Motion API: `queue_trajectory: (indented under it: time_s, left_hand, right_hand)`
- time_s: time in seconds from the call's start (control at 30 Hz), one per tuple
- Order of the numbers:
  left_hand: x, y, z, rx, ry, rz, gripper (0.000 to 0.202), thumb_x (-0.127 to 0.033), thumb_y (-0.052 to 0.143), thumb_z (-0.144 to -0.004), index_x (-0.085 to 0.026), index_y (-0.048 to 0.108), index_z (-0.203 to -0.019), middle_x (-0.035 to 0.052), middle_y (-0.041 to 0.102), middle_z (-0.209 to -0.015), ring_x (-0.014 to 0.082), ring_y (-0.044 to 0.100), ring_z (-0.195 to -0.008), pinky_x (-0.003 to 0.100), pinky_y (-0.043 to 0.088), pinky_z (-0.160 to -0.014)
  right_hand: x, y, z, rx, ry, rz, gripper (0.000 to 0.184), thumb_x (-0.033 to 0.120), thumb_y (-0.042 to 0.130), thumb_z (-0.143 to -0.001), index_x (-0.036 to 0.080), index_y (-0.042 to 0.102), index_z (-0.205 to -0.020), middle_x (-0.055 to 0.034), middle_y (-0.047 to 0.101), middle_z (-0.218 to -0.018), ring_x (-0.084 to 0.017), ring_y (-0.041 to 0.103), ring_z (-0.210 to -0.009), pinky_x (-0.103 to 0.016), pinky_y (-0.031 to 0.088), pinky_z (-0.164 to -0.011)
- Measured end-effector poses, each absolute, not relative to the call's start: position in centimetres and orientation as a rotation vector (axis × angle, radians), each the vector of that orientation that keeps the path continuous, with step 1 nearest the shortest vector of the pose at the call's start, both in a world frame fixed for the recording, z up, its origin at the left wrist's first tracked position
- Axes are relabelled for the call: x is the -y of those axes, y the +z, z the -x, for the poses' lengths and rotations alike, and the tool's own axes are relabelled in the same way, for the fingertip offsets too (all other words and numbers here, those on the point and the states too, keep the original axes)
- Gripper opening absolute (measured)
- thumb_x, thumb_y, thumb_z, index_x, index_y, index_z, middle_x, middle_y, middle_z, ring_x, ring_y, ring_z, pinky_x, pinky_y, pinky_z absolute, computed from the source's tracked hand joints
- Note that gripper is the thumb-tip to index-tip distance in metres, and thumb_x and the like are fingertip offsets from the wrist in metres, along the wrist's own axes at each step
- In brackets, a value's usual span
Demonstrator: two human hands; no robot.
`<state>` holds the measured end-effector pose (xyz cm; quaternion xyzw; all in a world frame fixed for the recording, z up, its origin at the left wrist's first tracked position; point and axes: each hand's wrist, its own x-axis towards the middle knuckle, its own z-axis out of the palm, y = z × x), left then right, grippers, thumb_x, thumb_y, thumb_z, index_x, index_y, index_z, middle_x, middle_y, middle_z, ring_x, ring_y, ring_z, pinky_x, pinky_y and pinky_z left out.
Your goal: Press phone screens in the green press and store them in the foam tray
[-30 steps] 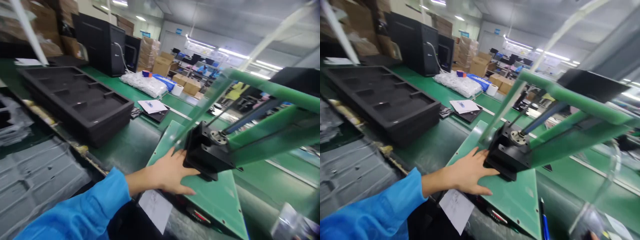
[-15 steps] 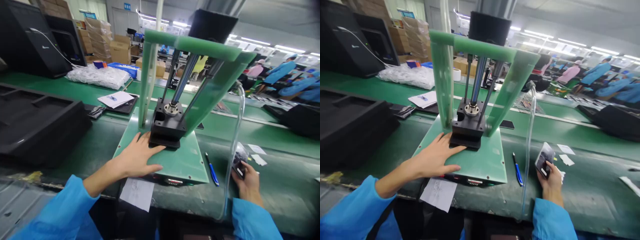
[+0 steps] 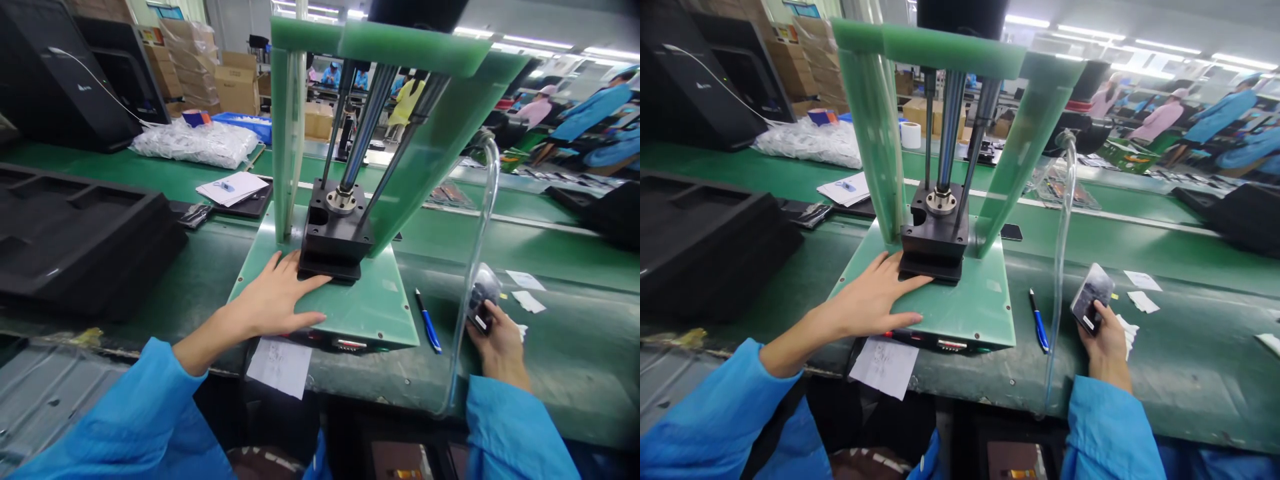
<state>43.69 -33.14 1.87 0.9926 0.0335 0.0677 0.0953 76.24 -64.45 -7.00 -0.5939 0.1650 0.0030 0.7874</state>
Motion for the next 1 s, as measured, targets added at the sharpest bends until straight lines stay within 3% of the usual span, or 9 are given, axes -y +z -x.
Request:
queue_trajectory:
  time_s: [0.13, 0.53, 1.0]
  left_hand:
    - [33.24, 2.02, -43.72, -0.103, 0.191, -2.956, 0.069, -0.067, 0.053, -0.089, -0.034, 0.044, -0.149, 0.0151, 0.038, -0.156, 0.0406, 0.032, -0.145, 0.065, 0.025, -0.115]
    - [33.34, 2.17, -43.7, -0.112, 0.17, -2.973, 0.069, -0.067, 0.049, -0.091, -0.031, 0.043, -0.149, 0.0175, 0.037, -0.156, 0.0397, 0.031, -0.145, 0.063, 0.023, -0.117]
    - [33.17, 1.88, -43.81, -0.101, 0.196, -2.984, 0.069, -0.067, 0.051, -0.09, -0.031, 0.045, -0.149, 0.0166, 0.042, -0.153, 0.0405, 0.034, -0.143, 0.062, 0.027, -0.115]
  right_hand:
    - [64.49, -6.81, -76.17, -0.357, 0.085, 1.232, 0.021, 0.001, 0.055, -0.078, 0.017, 0.063, -0.067, -0.0009, 0.059, -0.068, -0.012, 0.056, -0.053, -0.02, 0.049, -0.048]
    - [64.21, -6.6, -75.48, -0.324, 0.084, 1.234, 0.032, -0.001, 0.048, -0.088, 0.017, 0.062, -0.067, -0.0005, 0.058, -0.068, -0.012, 0.056, -0.058, -0.024, 0.047, -0.053]
    - [64.41, -6.69, -75.62, -0.281, 0.112, 1.257, 0.024, -0.002, 0.049, -0.087, 0.017, 0.058, -0.076, 0.0031, 0.059, -0.071, -0.011, 0.056, -0.059, -0.022, 0.05, -0.06]
